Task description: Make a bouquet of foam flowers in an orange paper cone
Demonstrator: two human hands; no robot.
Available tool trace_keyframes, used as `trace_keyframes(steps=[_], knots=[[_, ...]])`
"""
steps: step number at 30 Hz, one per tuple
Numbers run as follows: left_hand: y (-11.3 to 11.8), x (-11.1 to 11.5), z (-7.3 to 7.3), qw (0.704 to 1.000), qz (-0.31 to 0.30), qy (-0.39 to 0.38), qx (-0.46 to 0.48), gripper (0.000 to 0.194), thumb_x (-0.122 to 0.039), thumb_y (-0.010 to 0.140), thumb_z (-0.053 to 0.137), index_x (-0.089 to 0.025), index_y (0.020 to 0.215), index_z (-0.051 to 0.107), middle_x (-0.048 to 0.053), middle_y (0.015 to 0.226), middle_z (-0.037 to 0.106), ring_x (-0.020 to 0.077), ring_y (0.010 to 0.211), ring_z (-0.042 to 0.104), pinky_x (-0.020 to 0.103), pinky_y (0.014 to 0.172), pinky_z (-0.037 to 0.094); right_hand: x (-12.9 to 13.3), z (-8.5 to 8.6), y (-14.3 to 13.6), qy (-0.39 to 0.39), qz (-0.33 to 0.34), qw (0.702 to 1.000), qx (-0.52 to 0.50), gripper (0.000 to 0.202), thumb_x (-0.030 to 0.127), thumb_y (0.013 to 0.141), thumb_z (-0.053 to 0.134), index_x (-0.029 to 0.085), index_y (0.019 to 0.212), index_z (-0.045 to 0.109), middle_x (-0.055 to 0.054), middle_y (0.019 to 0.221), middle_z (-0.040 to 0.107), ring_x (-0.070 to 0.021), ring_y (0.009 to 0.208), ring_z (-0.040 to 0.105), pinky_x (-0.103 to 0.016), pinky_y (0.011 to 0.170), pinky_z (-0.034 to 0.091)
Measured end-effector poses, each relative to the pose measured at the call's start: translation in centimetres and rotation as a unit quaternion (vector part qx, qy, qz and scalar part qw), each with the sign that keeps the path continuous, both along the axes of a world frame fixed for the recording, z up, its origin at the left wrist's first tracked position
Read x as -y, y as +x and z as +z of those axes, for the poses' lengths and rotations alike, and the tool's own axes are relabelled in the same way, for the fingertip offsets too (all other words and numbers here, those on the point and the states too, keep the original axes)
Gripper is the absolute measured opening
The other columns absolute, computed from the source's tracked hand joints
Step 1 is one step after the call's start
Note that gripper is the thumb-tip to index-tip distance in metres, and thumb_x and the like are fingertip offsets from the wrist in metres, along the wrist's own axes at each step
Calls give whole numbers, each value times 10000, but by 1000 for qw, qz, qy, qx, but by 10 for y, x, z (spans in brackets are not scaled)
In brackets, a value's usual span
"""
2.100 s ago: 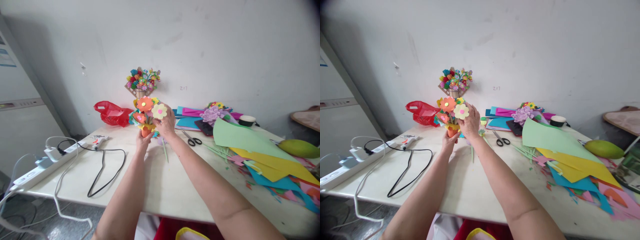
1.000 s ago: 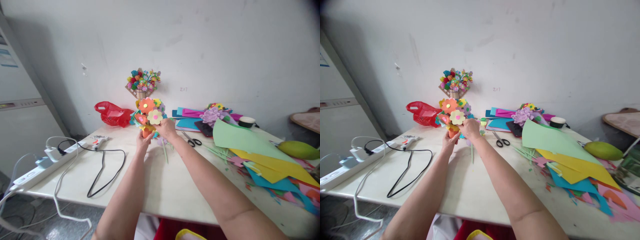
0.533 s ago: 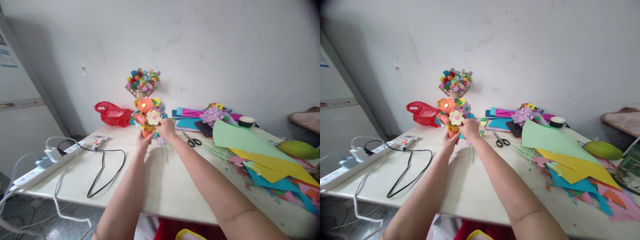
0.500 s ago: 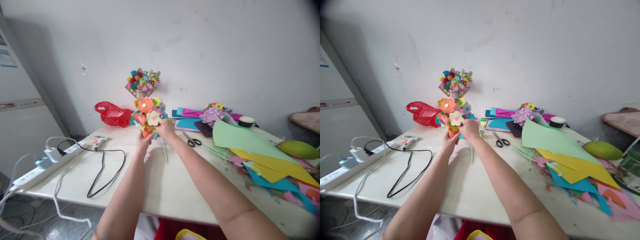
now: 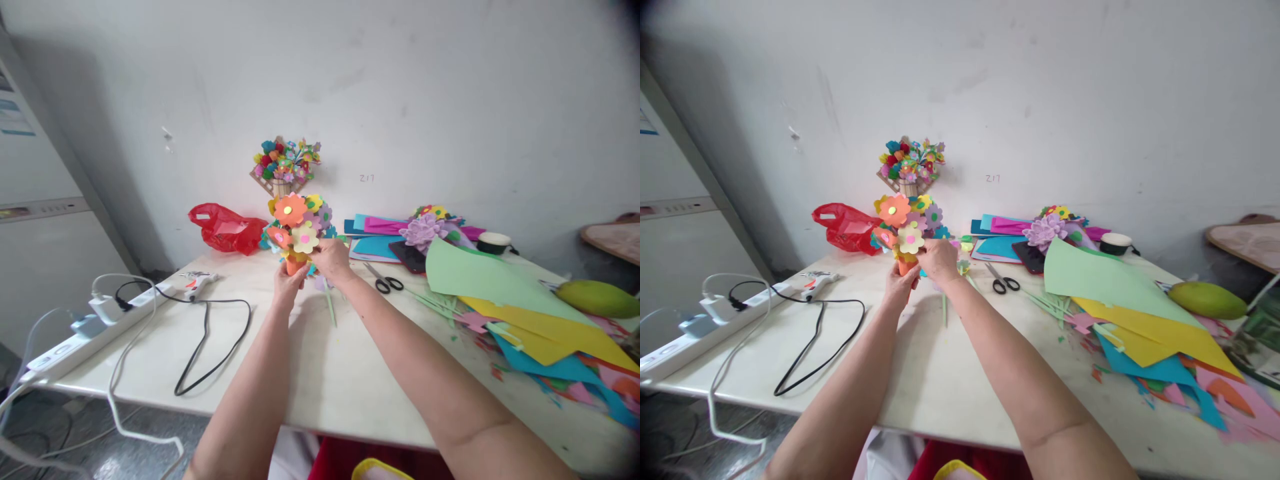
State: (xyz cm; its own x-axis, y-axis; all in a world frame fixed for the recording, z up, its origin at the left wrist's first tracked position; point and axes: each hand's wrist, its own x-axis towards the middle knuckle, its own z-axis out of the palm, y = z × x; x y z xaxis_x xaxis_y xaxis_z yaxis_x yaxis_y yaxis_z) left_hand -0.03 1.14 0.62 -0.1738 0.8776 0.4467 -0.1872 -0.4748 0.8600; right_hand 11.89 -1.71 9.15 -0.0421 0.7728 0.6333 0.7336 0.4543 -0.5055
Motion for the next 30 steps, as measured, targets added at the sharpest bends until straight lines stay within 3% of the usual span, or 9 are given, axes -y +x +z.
trace_keyframes(steps=[20,30], knots=[[2,3,1,1000,-19,-1,9,379,-402,596,771,-170,725,501,-65,479,496,54,347,403,192,348,272,2,-4,6,45,-22,992,119,220,256,771,532,200,758,745,-72,753,737,-179,705,647,-264,569,319],[4,5,4,999,-18,6,36,308,-307,587,729,-177,691,469,-78,445,481,47,333,378,183,337,270,10,-8,6,56,5,985,164,323,256,792,490,290,1017,720,-39,816,744,-194,810,662,-266,639,362]])
